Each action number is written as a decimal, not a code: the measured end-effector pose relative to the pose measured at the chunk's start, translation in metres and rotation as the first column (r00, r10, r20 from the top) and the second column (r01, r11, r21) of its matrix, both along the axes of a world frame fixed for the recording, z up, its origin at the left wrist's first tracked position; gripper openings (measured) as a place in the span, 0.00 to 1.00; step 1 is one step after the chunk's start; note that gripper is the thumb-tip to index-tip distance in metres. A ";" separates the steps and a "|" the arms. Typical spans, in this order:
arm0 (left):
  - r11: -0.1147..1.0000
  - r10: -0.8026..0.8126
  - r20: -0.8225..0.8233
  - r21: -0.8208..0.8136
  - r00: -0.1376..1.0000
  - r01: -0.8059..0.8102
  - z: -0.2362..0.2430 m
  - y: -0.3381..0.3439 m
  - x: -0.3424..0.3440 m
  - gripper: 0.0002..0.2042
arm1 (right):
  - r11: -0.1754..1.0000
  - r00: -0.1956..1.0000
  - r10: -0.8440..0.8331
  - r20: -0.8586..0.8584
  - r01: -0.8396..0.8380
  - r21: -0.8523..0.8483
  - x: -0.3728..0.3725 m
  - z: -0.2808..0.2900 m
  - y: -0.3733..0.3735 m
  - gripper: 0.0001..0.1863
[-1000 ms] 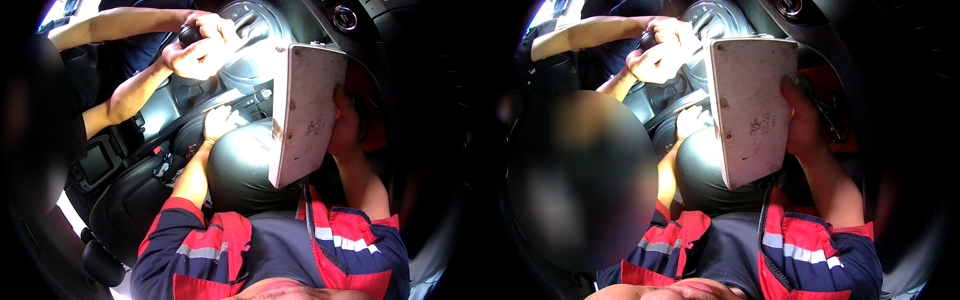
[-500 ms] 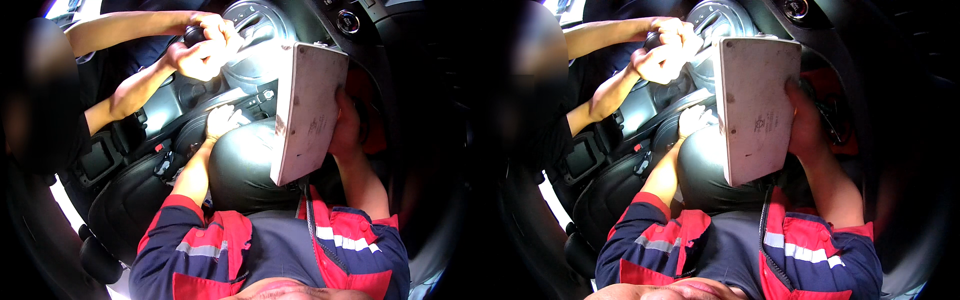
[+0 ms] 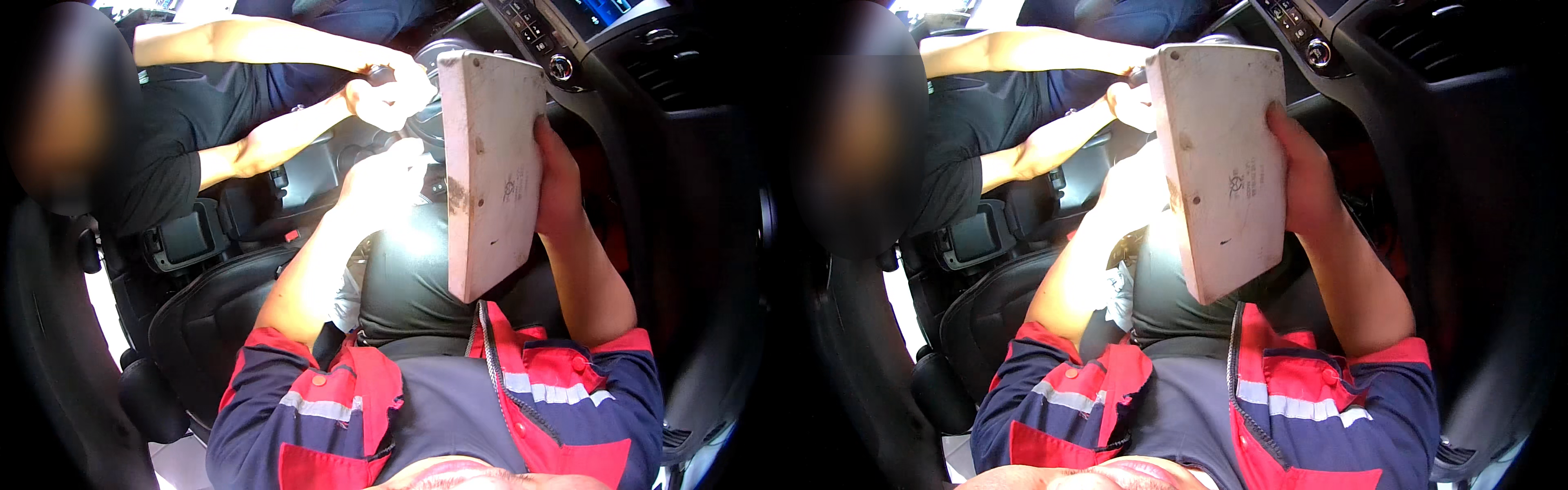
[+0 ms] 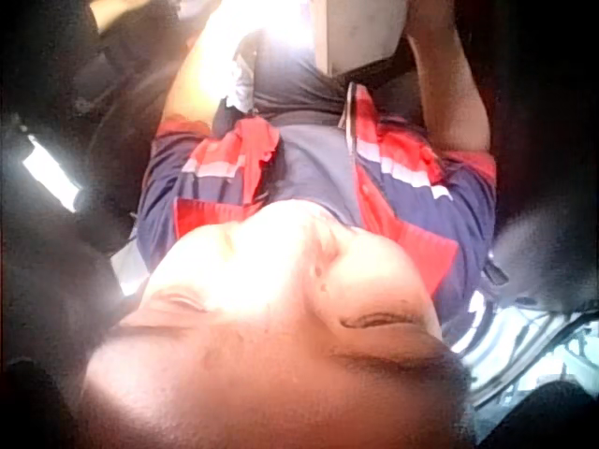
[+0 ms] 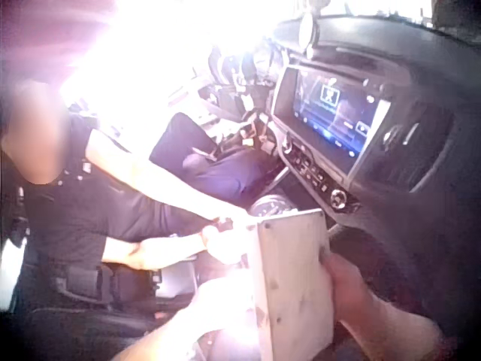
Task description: The person lies on the car seat while a coworker uses a flashlight and a screwdriver to disassemble the center console. The person holds the flashlight to illuminate the work area and observes the removal of the gear shift knob and surrounding trim pieces.
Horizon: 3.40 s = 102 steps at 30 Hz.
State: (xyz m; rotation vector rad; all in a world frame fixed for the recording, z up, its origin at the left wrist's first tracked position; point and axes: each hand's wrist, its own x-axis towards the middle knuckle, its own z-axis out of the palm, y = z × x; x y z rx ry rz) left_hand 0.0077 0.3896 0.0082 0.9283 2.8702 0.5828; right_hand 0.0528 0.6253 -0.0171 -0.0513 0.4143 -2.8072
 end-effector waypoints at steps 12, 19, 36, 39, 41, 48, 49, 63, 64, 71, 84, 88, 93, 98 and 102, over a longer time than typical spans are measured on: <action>0.928 -0.298 -0.494 -0.350 0.817 0.126 0.035 0.020 -0.059 0.09 | 0.995 0.995 0.028 -0.097 -0.018 0.101 -0.045 -0.001 -0.002 0.28; 0.832 -0.358 -0.543 -0.555 0.760 -0.005 0.024 0.010 -0.056 0.17 | 0.992 0.995 0.062 -0.072 -0.053 0.111 -0.043 -0.016 0.012 0.30; 0.974 0.073 -0.295 0.227 0.953 -0.004 0.028 -0.017 -0.030 0.14 | 0.999 1.000 -0.012 -0.011 0.012 0.040 -0.003 0.000 0.005 0.30; 0.922 0.171 -0.110 0.368 0.979 -0.120 0.043 -0.006 -0.019 0.14 | 1.000 0.999 -0.021 0.028 0.021 0.004 0.000 -0.003 0.002 0.31; 0.837 0.220 -0.051 0.522 0.974 -0.162 0.041 0.002 -0.015 0.14 | 0.999 1.000 0.003 -0.009 -0.003 -0.032 -0.002 -0.004 0.003 0.31; 0.697 0.323 0.083 0.653 0.943 -0.296 0.041 -0.003 -0.005 0.10 | 0.996 0.991 0.054 -0.126 -0.062 -0.062 -0.005 -0.007 0.008 0.31; 0.599 0.294 0.149 0.741 0.944 -0.304 0.041 -0.002 -0.004 0.08 | 0.998 0.993 0.041 -0.111 -0.046 -0.046 -0.004 -0.008 0.008 0.31; 0.709 -0.479 0.794 0.602 0.376 -0.368 -0.005 -0.001 0.052 0.08 | 0.993 0.992 0.106 -0.073 -0.110 -0.043 -0.007 0.012 -0.002 0.31; 0.688 -0.497 0.798 0.602 0.341 -0.405 -0.010 -0.001 0.055 0.08 | 0.994 0.992 0.110 -0.059 -0.111 -0.016 -0.006 0.011 -0.002 0.31; 0.628 -0.554 0.796 0.593 0.245 -0.504 -0.025 0.004 0.059 0.08 | 0.996 0.993 0.084 -0.084 -0.083 0.010 -0.005 0.000 0.001 0.31; 0.584 -0.580 0.791 0.570 0.194 -0.578 -0.038 0.004 0.063 0.08 | 0.997 0.991 0.047 -0.125 -0.039 0.066 -0.006 -0.018 0.014 0.32; 0.565 -0.569 0.793 0.568 0.215 -0.598 -0.037 0.002 0.069 0.09 | 0.996 0.996 0.021 -0.089 -0.014 0.083 -0.005 -0.017 0.016 0.31; 0.802 -0.453 0.734 0.583 0.506 -0.128 -0.018 0.007 0.056 0.08 | 0.999 0.987 0.028 -0.159 -0.023 0.036 -0.007 -0.032 0.024 0.29; 0.858 -0.513 0.031 0.041 0.858 0.511 -0.006 0.015 0.040 0.09 | 0.999 0.986 0.028 -0.166 -0.024 0.027 -0.010 -0.039 0.025 0.28; 0.923 -0.374 0.200 -0.011 0.905 0.384 0.009 0.020 0.024 0.14 | 1.000 0.996 -0.013 -0.087 0.012 -0.021 -0.008 -0.035 0.022 0.26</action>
